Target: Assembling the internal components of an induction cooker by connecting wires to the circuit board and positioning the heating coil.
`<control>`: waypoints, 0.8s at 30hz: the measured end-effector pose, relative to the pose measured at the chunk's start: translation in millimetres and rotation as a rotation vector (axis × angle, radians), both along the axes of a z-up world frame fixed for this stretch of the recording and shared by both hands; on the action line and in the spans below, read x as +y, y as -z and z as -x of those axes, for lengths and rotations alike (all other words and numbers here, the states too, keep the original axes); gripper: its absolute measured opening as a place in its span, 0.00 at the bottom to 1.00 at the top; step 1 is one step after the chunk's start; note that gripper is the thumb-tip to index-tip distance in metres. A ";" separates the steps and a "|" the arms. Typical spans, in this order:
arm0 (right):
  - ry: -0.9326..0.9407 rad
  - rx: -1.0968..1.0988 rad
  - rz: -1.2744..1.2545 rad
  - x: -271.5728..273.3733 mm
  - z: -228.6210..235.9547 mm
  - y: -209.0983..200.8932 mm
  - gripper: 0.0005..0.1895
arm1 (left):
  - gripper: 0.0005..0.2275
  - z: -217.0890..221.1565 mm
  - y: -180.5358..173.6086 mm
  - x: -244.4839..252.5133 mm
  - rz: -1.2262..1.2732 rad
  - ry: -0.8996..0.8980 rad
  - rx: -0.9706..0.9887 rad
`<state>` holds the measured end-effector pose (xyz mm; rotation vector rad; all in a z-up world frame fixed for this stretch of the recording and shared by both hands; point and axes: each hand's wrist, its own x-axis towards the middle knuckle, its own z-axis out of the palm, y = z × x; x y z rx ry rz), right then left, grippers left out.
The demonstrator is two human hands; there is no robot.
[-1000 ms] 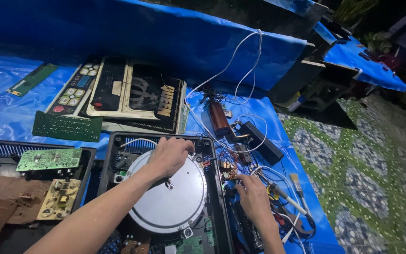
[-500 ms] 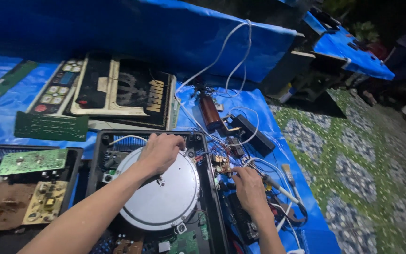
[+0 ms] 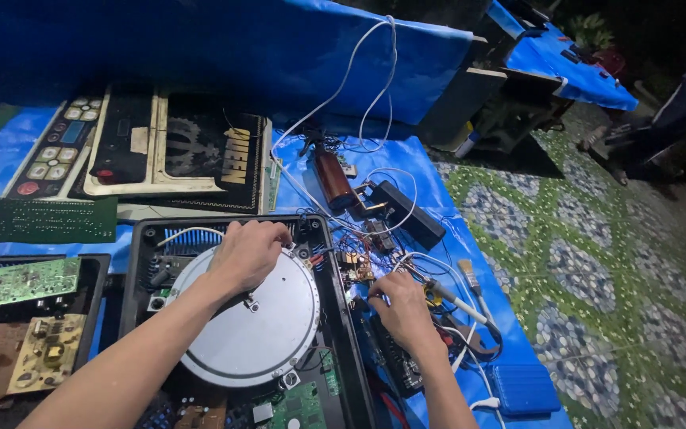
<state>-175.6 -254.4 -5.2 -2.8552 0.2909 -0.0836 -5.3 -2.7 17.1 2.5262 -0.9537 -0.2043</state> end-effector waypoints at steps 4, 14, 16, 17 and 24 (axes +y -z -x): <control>0.018 0.029 0.079 -4.2 0.8 6.6 0.03 | 0.13 -0.5 0.9 -0.5 0.011 -0.003 -0.004; -0.020 -0.015 0.118 -2.8 -3.5 34.8 0.04 | 0.13 -2.3 0.5 -1.7 0.007 -0.019 -0.001; -0.012 -0.021 0.134 -0.7 -3.9 35.6 0.05 | 0.13 -1.2 -1.6 -1.3 0.006 -0.019 0.000; -0.001 -0.002 0.132 1.3 -3.7 34.6 0.05 | 0.13 -0.8 -2.1 -1.0 0.006 -0.018 -0.004; 0.028 0.020 0.092 0.5 -7.6 36.6 0.06 | 0.14 0.2 -2.5 0.0 -0.001 -0.015 0.006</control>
